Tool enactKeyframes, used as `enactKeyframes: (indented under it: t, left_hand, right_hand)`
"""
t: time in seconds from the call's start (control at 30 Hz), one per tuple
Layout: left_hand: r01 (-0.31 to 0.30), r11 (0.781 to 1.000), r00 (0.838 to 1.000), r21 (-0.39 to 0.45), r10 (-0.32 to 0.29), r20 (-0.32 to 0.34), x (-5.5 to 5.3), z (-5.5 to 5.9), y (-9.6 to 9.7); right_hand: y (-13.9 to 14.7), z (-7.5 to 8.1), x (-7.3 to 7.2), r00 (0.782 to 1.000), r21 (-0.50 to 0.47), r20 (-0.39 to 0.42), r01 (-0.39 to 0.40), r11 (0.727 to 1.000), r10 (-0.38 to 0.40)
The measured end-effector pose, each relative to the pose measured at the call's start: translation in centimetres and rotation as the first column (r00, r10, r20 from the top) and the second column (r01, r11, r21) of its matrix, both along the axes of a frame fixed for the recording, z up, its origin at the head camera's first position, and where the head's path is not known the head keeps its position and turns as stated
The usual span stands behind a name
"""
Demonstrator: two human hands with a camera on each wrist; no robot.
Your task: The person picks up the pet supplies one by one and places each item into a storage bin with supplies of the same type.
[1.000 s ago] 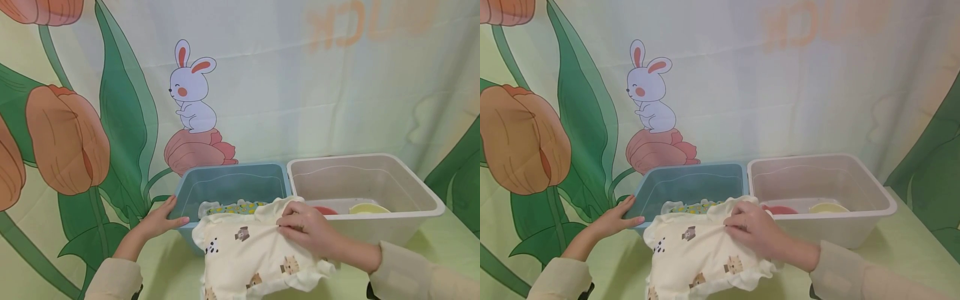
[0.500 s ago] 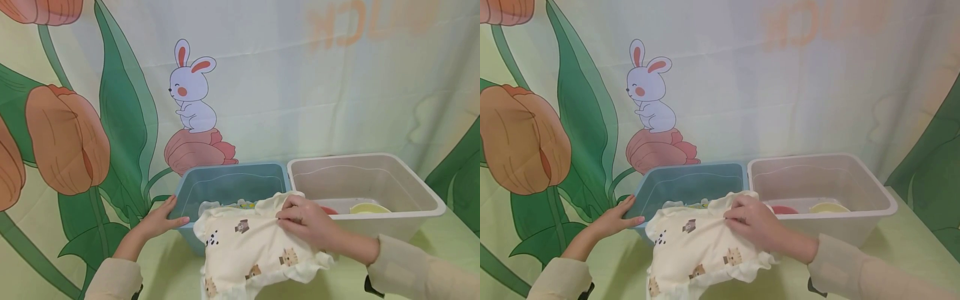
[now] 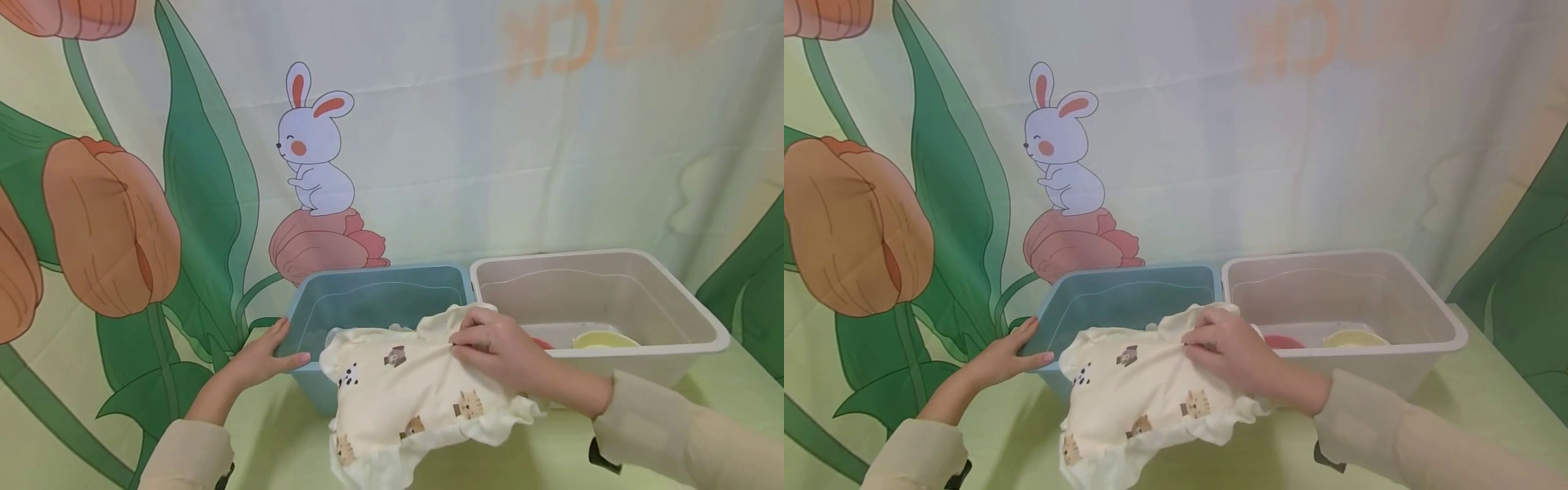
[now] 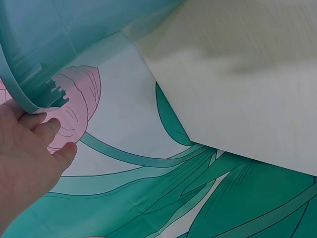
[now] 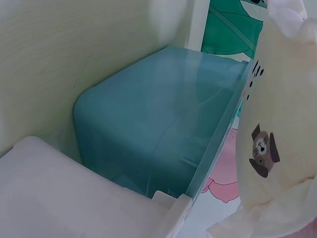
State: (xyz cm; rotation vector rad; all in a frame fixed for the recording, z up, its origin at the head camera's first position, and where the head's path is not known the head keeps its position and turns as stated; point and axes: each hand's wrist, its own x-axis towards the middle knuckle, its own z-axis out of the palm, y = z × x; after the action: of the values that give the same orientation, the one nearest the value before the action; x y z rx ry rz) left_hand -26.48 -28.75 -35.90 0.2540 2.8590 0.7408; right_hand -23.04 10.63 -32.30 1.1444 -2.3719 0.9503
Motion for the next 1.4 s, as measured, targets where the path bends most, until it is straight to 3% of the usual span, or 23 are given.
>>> enactKeyframes:
  t: [0.3, 0.7, 1.03, 1.4]
  left_hand:
    - [0.006, 1.000, 1.000, 0.004, -0.006, -0.008, 0.1, 0.1, 0.1]
    - [0.006, 1.000, 1.000, 0.000, -0.006, -0.010, 0.2, 0.4, 0.3]
    - [0.003, 1.000, 1.000, -0.001, -0.003, -0.012, 0.1, 0.1, 0.2]
    - [-0.001, 1.000, 1.000, -0.004, 0.001, -0.006, 0.2, 0.3, 0.2]
  right_hand:
    - [-0.3, 0.1, -0.6, 1.000, -0.019, 0.008, 0.001, 1.000, -0.001]
    - [-0.7, -0.1, -2.0, 0.998, -0.059, -0.062, 0.025, 0.998, -0.029]
    - [-1.0, -0.1, -2.8, 0.997, -0.057, 0.011, 0.078, 0.995, -0.077]
    - [-1.5, 0.0, -3.8, 0.995, -0.028, -0.008, 0.104, 0.994, -0.104]
